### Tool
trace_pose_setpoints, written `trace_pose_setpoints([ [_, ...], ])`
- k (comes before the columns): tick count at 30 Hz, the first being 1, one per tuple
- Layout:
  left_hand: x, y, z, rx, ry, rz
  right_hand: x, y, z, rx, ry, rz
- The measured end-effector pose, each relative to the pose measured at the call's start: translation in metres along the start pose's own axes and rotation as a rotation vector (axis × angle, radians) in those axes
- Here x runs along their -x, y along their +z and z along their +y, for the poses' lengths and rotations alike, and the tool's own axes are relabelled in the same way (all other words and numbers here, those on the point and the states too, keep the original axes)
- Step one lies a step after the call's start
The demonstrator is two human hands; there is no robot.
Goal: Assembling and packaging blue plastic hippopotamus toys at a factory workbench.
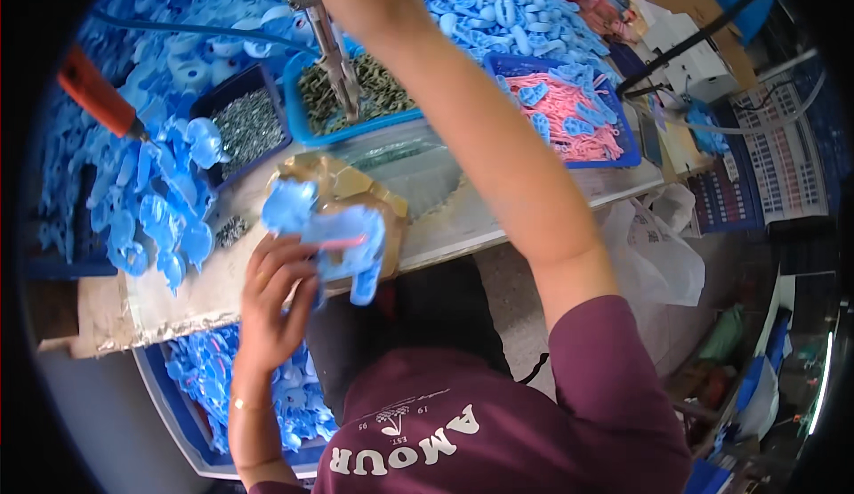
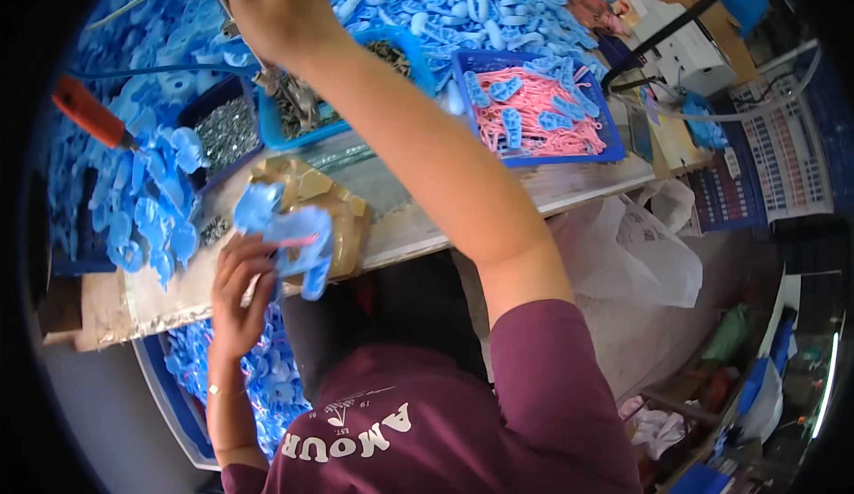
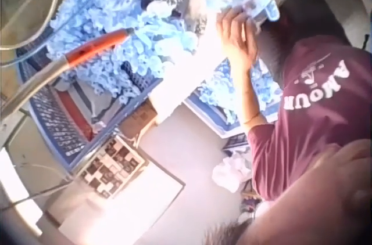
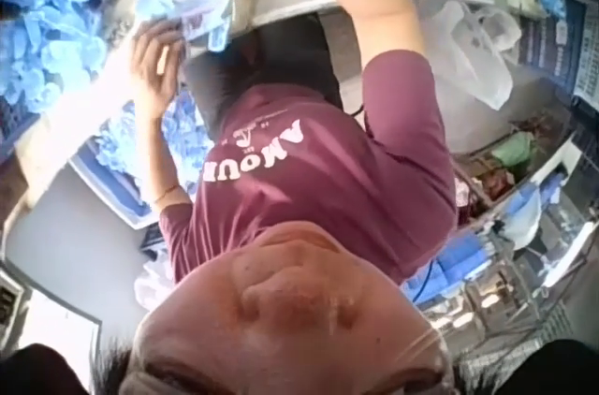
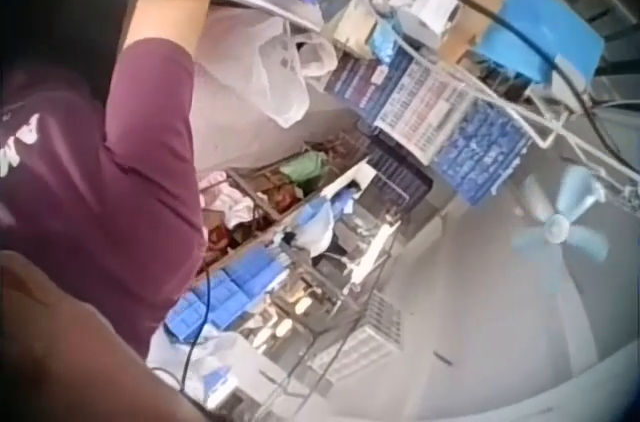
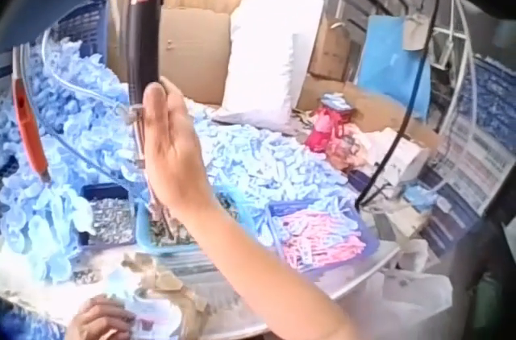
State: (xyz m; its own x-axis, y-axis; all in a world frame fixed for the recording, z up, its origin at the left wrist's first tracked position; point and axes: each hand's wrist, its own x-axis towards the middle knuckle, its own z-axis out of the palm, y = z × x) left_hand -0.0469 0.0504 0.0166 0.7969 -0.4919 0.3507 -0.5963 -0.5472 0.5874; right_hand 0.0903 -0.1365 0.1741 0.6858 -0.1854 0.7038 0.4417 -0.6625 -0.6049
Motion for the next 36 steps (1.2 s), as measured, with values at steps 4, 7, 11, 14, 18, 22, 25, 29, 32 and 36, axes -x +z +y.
trace_pose_setpoints([
  [4, 0.031, -0.086, 0.023, 0.195, -0.191, -0.178, 0.046, -0.021, 0.147, -0.305, -0.31, 0.021],
  [7, 0.079, -0.153, 0.036, -0.033, -0.509, -0.528, 0.064, -0.079, 0.222, 0.109, -0.094, -0.259],
  [11, 0.123, -0.142, 0.023, -0.473, -0.613, -0.346, 0.061, -0.15, 0.32, 0.626, -0.102, -0.477],
  [14, 0.102, -0.126, 0.017, -0.49, -0.606, -0.331, 0.067, -0.157, 0.336, 0.529, -0.096, -0.678],
  [18, 0.039, -0.085, 0.032, -0.285, -0.36, -0.351, 0.065, -0.17, 0.328, 0.685, -0.192, -0.545],
  [22, -0.01, -0.035, 0.049, -0.125, -0.037, -0.261, 0.069, -0.147, 0.261, 0.075, 0.249, -0.332],
  [25, -0.036, 0.002, 0.057, -0.094, 0.108, -0.143, 0.091, -0.118, 0.185, -0.504, 0.532, -0.678],
  [29, -0.063, 0.053, 0.05, -0.142, 0.276, -0.041, 0.133, -0.099, 0.143, -0.639, 0.613, -0.945],
  [32, -0.062, 0.064, 0.04, -0.101, 0.327, 0.068, 0.137, -0.103, 0.141, -0.657, 0.658, -0.944],
  [36, -0.055, 0.06, 0.037, -0.025, 0.325, 0.039, 0.115, -0.132, 0.175, -0.567, 0.701, -0.992],
])
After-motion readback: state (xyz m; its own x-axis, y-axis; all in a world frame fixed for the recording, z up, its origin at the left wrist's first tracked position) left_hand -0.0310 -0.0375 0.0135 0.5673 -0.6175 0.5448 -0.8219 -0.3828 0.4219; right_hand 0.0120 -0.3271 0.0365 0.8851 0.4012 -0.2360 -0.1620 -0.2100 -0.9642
